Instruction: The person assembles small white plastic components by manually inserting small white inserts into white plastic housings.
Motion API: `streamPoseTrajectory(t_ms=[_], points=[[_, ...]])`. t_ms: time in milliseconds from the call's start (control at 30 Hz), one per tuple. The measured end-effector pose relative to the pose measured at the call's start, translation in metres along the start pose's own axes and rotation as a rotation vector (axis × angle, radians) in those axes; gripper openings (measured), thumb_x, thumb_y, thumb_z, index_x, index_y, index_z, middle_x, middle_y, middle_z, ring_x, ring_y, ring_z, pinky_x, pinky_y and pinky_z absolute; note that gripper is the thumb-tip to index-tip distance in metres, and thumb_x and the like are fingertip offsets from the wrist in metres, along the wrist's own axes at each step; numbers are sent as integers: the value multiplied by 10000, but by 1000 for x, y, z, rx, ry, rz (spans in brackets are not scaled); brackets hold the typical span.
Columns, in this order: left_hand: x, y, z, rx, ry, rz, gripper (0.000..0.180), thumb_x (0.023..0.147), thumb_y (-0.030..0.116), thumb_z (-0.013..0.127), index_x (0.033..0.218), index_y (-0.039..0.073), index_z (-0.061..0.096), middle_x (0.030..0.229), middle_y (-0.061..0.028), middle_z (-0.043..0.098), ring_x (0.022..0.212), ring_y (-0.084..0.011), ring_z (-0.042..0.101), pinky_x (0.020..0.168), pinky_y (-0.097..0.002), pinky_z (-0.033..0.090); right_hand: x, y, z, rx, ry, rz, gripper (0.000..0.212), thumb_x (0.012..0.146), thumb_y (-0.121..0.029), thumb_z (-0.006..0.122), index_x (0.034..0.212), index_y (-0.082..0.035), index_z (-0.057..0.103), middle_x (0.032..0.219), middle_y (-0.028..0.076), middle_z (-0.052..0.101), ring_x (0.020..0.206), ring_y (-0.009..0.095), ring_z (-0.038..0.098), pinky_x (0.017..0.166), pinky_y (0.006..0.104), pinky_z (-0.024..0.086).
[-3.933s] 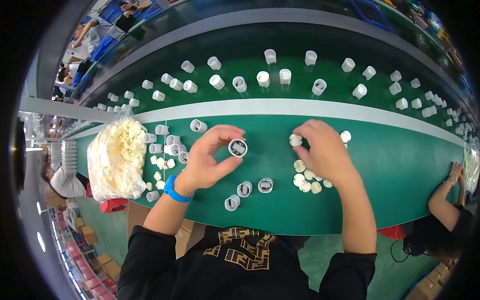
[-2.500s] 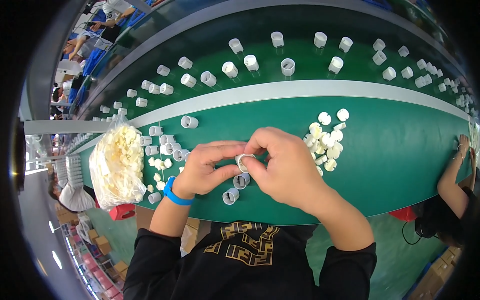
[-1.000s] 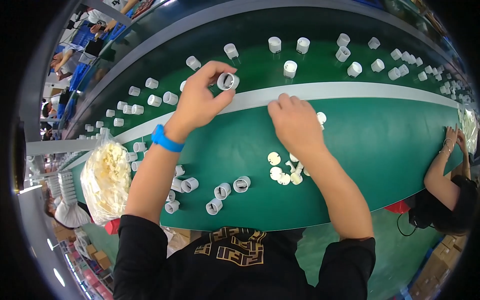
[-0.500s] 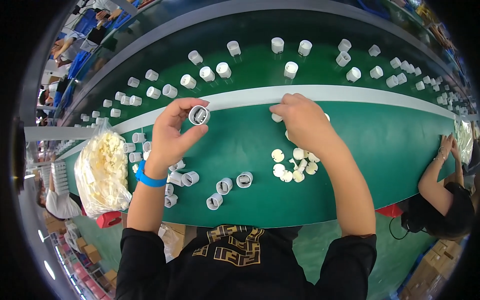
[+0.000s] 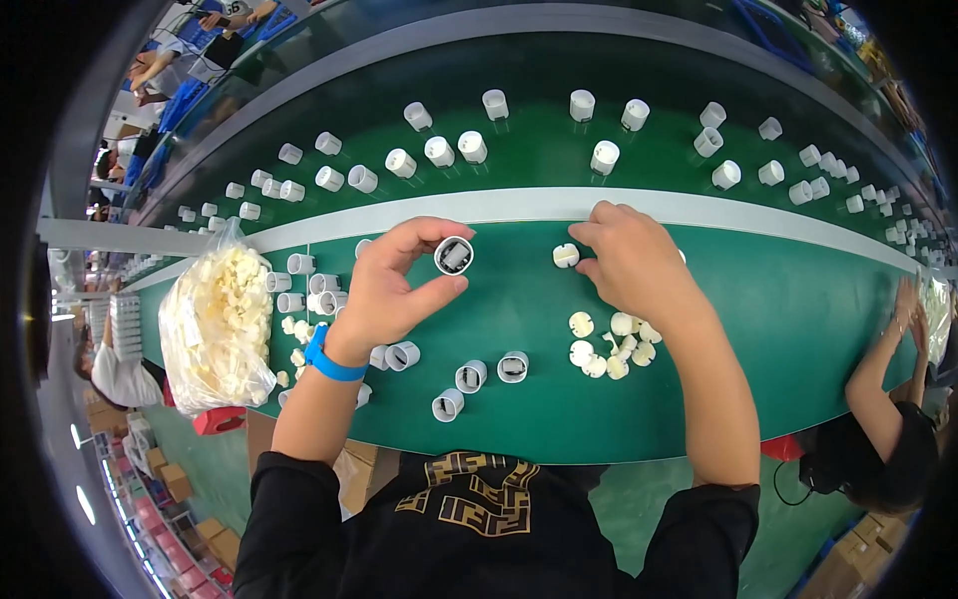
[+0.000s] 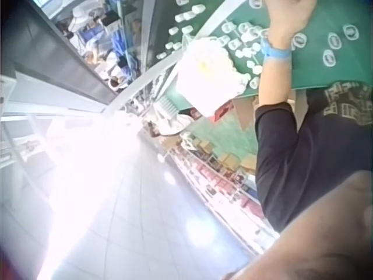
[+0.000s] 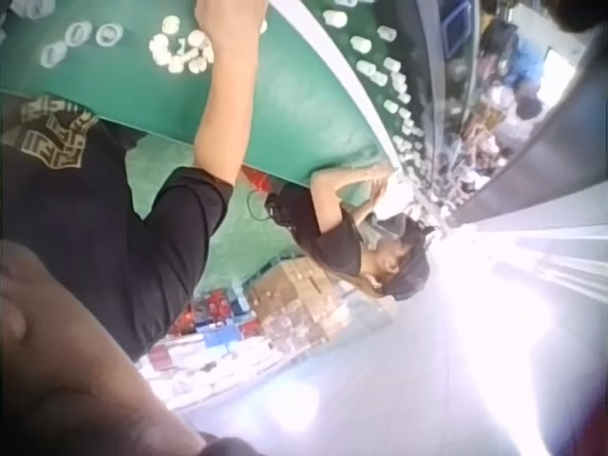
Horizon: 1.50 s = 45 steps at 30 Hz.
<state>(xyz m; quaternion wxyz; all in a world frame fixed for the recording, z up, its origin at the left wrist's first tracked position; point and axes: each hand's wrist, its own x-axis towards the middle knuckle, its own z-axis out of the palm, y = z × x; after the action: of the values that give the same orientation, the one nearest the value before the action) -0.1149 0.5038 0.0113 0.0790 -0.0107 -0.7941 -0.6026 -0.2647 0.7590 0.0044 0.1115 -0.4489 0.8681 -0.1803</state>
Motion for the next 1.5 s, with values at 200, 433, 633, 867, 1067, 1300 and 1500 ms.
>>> streamPoseTrajectory(t_ms=[200, 433, 633, 867, 1067, 1300, 1500], points=[[-1, 2, 0, -5, -1, 8, 444, 806, 2, 772, 1240, 30, 687, 1136, -69, 702, 1013, -170, 657, 958, -320, 528, 5, -6, 7, 54, -15, -85, 301, 804, -54, 792, 1100, -44, 734, 977, 110, 663, 970, 330, 651, 835, 430, 533], [-3, 1, -1, -19, 16, 11, 450, 803, 4, 776, 1243, 34, 687, 1122, -68, 708, 1009, -166, 662, 952, -319, 530, 7, -19, 21, -81, 63, -1, 101, 838, -65, 745, 903, -46, 671, 889, 115, 642, 885, 336, 651, 764, 454, 531], [-9, 1, -1, -15, 29, 11, 447, 805, 4, 775, 1242, 33, 687, 1117, -70, 706, 1002, -163, 655, 948, -320, 530, -3, -33, 37, -3, 83, -71, 129, 841, -80, 756, 945, -41, 690, 888, 118, 641, 856, 345, 647, 749, 451, 530], [-8, 7, -1, -1, -20, 9, 455, 829, -22, 760, 1272, 9, 657, 1218, -87, 680, 1124, -180, 646, 1021, -344, 508, -9, -18, 5, 174, 59, 25, 298, 798, -102, 816, 1079, -44, 731, 985, 108, 677, 926, 344, 659, 790, 420, 536], [-11, 8, 6, 1, 34, 14, 443, 805, 11, 779, 1237, 28, 683, 1135, -74, 700, 1011, -179, 660, 947, -331, 539, -2, -21, 13, 69, 11, 21, 415, 766, -134, 850, 1150, -35, 728, 1003, 118, 661, 949, 339, 655, 844, 436, 529], [-19, 8, 1, 13, 5, 0, 455, 799, 24, 791, 1241, 28, 682, 1131, -71, 702, 1036, -186, 666, 957, -329, 540, -2, -25, 0, 95, -9, -11, 424, 741, -109, 857, 1139, -49, 725, 1044, 107, 651, 946, 328, 653, 839, 431, 529], [-19, 14, 4, 65, 26, 49, 431, 832, 10, 768, 1253, 25, 673, 1248, -98, 645, 1098, -211, 641, 976, -342, 533, -4, -19, 6, 125, 18, -52, 455, 744, -72, 850, 1177, -32, 716, 998, 102, 672, 901, 304, 663, 816, 395, 547]])
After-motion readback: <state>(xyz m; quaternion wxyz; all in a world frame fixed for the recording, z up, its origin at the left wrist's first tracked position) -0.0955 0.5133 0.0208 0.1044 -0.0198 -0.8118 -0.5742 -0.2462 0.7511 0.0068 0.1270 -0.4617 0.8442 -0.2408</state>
